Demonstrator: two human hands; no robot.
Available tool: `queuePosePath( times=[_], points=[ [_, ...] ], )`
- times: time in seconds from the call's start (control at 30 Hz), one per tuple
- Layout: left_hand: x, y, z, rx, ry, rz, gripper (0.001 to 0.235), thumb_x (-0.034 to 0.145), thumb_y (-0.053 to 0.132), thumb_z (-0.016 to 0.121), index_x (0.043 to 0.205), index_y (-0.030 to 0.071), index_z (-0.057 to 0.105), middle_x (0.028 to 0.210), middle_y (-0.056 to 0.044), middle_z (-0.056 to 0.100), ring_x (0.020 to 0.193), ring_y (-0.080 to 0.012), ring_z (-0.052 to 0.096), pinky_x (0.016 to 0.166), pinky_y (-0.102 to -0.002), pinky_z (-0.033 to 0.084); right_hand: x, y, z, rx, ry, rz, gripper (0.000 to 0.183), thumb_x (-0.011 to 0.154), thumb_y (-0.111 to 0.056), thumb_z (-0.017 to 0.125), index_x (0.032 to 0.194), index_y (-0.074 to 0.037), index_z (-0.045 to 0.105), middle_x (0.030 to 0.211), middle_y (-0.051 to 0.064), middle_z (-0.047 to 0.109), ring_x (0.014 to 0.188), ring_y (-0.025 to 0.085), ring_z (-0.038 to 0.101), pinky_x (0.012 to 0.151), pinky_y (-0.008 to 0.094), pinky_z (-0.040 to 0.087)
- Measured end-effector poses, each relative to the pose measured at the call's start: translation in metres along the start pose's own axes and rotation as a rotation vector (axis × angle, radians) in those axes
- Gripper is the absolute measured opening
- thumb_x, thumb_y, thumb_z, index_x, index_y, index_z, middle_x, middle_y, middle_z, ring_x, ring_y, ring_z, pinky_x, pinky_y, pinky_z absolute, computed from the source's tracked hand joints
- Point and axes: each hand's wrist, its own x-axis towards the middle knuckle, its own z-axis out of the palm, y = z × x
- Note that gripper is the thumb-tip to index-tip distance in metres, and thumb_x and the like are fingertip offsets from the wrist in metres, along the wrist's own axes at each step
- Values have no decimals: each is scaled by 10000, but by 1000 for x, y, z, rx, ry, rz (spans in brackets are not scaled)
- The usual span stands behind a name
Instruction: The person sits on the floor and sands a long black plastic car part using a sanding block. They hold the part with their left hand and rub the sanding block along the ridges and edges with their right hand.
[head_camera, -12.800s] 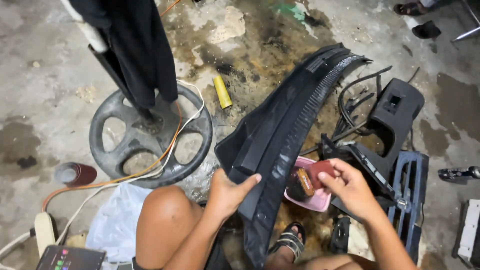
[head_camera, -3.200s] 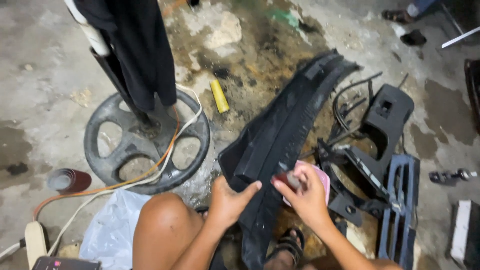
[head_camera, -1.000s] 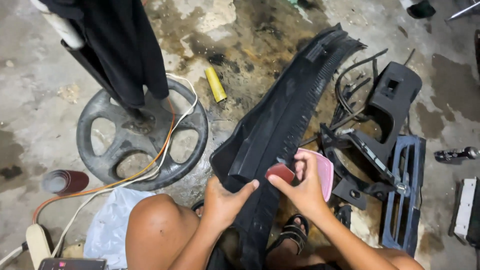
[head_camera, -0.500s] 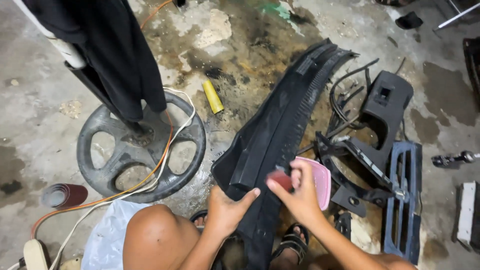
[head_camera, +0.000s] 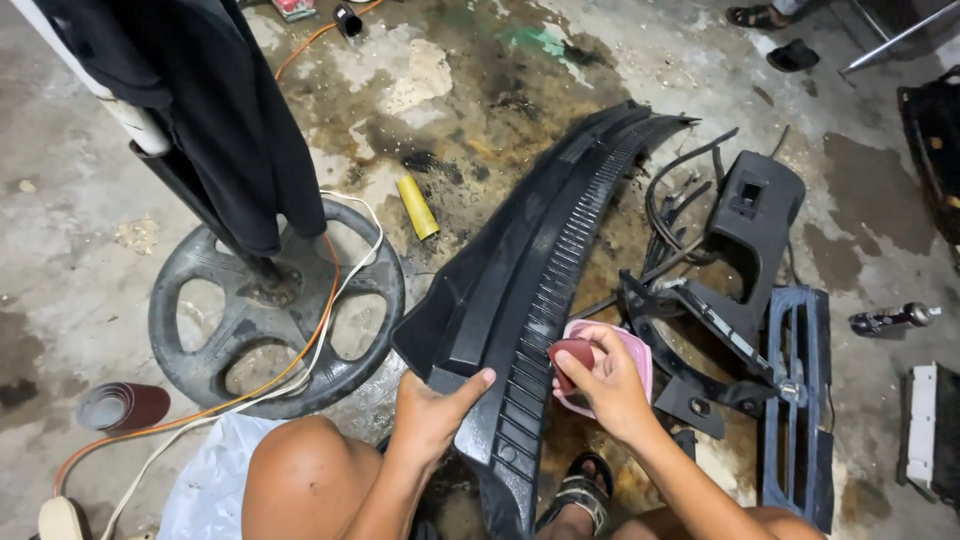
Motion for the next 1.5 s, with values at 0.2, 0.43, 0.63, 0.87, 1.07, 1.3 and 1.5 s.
queuePosePath(
  times=[0.2,0.43,0.63,0.87,1.07,1.3,1.5],
  points=[
    [-3,11,-1,73,1,-75,348,721,155,874,1046,43,827,1050,-67,842,963,-176,777,913,-324,624,-1,-19,7,42,18,56,369,868,-44,743,1187,14,565,907,225,672,602,291,661,592,368,602],
    [-4,7,-1,23,5,-95,418,711,135,875,1107,30,792,1078,-98,833,976,-204,773,917,-339,624,-7,-39,13,114,-43,97,194,944,-63,676,1088,58,631,684,199,618,545,257,571,557,336,524],
    [-5,4,0,89,-13,-20,375,712,166,878,1057,34,814,1052,-75,841,953,-168,770,905,-317,626,-11,-35,10,-99,26,66,221,841,-29,802,1042,23,725,728,114,682,539,153,577,462,268,524],
    [-5,3,-2,174,-50,10,260,739,190,881,949,43,841,936,-35,842,840,-125,749,799,-296,640,-17,-34,7,-23,-9,141,138,883,-43,770,951,75,749,642,135,635,504,187,510,491,281,427],
    [-3,1,-3,226,-42,28,293,724,227,883,954,52,836,958,-36,846,858,-121,755,806,-298,641,-18,-38,11,-94,-31,80,103,893,-28,752,951,47,712,649,172,671,504,219,603,535,341,567],
    [-2,5,-12,268,-53,70,424,690,281,883,1046,59,827,1030,-53,855,947,-154,784,885,-314,631,-16,-23,18,79,26,327,159,937,-103,708,1021,-6,615,760,172,612,673,220,621,765,418,648],
    [-4,-1,-14,358,-58,139,450,683,307,881,1070,88,814,1050,-43,857,975,-149,789,908,-306,614,-21,-25,20,145,40,399,198,921,-69,730,1026,-16,572,796,148,575,729,232,627,740,407,622]
  ],
)
